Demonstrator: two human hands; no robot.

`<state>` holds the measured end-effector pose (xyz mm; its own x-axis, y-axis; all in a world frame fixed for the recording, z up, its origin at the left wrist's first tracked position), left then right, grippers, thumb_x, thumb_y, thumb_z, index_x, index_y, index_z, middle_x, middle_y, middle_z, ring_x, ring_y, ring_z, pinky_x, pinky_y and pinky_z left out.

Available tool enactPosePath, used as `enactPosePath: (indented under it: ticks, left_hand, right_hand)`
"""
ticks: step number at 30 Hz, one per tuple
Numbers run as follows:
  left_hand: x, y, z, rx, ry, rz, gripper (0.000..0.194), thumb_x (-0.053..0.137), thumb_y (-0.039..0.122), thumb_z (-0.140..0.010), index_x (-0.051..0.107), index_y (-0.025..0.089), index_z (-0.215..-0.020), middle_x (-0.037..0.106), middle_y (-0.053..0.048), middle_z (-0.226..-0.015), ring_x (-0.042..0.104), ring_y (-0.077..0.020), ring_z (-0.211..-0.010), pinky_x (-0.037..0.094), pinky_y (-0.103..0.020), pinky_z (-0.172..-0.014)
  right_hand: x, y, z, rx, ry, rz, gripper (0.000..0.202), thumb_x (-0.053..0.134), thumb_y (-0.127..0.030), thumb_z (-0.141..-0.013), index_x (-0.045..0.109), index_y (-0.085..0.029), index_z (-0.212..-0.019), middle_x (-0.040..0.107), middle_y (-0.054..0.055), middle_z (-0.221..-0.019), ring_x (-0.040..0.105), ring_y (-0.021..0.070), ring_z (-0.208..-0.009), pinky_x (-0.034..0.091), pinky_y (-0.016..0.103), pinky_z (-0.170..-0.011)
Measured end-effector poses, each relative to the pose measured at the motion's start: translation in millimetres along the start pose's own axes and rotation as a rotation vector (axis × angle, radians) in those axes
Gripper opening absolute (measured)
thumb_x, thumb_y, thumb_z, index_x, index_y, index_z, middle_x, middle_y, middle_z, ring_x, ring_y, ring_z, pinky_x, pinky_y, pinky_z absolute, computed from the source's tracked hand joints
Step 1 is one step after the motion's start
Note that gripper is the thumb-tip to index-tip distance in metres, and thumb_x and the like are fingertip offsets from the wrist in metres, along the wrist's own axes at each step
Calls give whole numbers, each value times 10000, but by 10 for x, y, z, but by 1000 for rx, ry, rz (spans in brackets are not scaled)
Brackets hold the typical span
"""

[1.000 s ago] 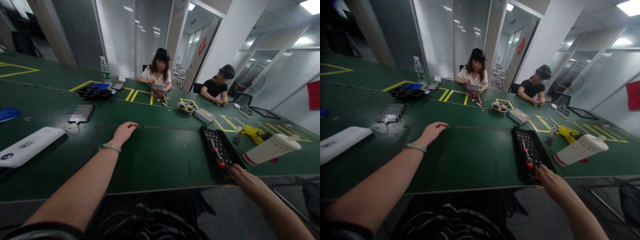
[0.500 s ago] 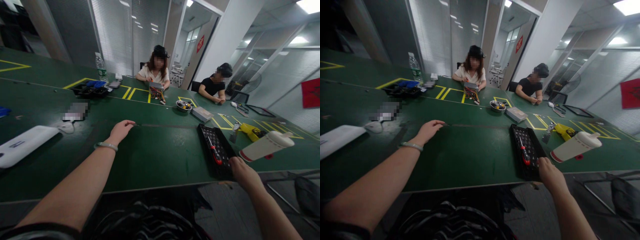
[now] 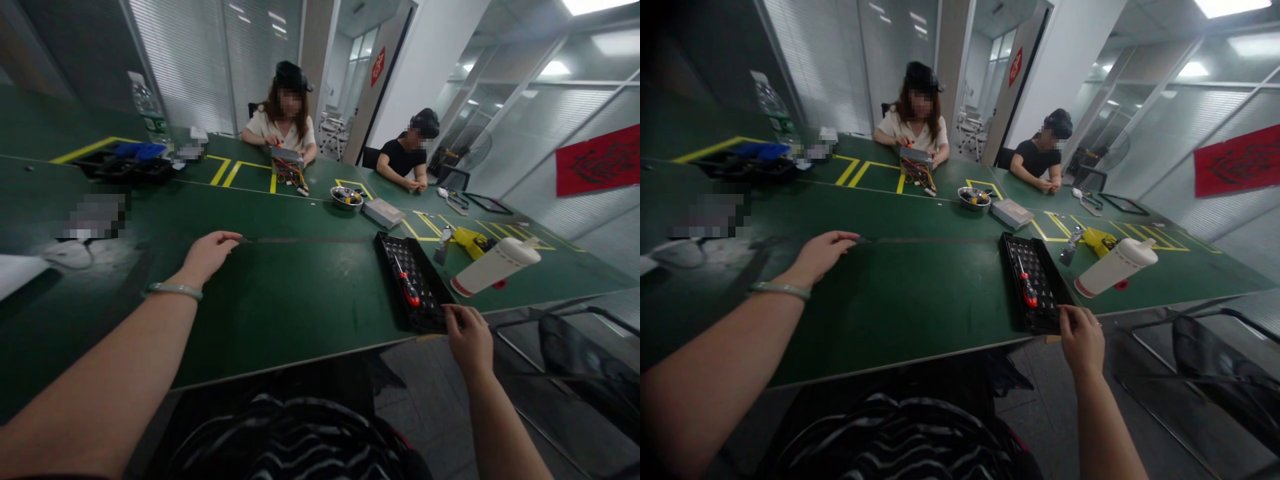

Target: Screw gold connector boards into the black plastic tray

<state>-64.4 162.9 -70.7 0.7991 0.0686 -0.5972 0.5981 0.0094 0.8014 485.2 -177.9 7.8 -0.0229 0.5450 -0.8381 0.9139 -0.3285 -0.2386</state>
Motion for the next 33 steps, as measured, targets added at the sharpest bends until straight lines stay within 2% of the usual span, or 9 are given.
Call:
enactPosePath:
  ticks: [4,9,14,17,22,28,33]
  left_hand:
    - [-8,-4,0,8,0,-5,335,648,386,-880,767,267,-1170,769,-42,-1031,690,-238,-884,516,-302,-710]
    - [0,-21,-5,18,6,0,340,651,390,-865,771,281,-1165,769,-33,-986,692,-225,-865,490,-290,-683]
    - [24,-58,-44,33,9,24,328,653,377,-856,775,293,-1149,777,-23,-1022,693,-209,-868,494,-288,-723]
    - [32,-75,-63,44,10,35,326,648,384,-863,775,294,-1149,778,-26,-1047,691,-202,-879,492,-282,-731]
    - [45,-79,-58,54,8,51,331,637,387,-882,770,276,-1163,782,-36,-1012,687,-192,-842,495,-280,-728]
    - [57,-74,-63,62,-2,73,318,638,381,-892,770,268,-1159,780,-42,-1027,691,-195,-857,513,-294,-773]
    - [53,-71,-63,65,-20,90,307,638,381,-904,766,280,-1164,774,-45,-1111,697,-205,-907,522,-308,-798]
  right_hand:
    - [32,-140,37,-91,-53,-52,373,468,-471,-1019,730,-208,-1055,721,108,-1069,659,250,-1008,478,363,-924]
    - [120,-275,50,-115,-160,-69,379,498,-507,-992,751,-226,-1018,741,74,-1044,678,238,-989,484,351,-898]
    - [209,-306,-27,-27,-375,-7,394,526,-552,-958,792,-261,-970,745,57,-1008,695,241,-928,485,346,-813]
    - [251,-322,-149,14,-514,31,355,562,-527,-934,820,-283,-938,759,48,-1010,711,234,-903,484,335,-796]
    - [298,-392,-348,72,-656,116,247,634,-414,-857,832,-268,-831,766,62,-792,713,249,-755,438,334,-664]
    - [343,-449,-411,105,-726,140,220,641,-352,-827,806,-231,-746,753,80,-730,705,229,-659,419,319,-600]
    - [376,-365,-372,174,-742,106,236,625,-369,-838,822,-238,-829,786,70,-798,745,234,-728,466,310,-629]
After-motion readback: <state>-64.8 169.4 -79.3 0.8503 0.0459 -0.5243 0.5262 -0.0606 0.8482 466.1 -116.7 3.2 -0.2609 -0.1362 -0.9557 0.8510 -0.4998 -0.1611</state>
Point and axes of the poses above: each hand's wrist, its own z-axis away from the middle knuckle, its own x-axis out of the palm, y = z × x, the point moved 4 cm from there along -z, towards the middle knuckle
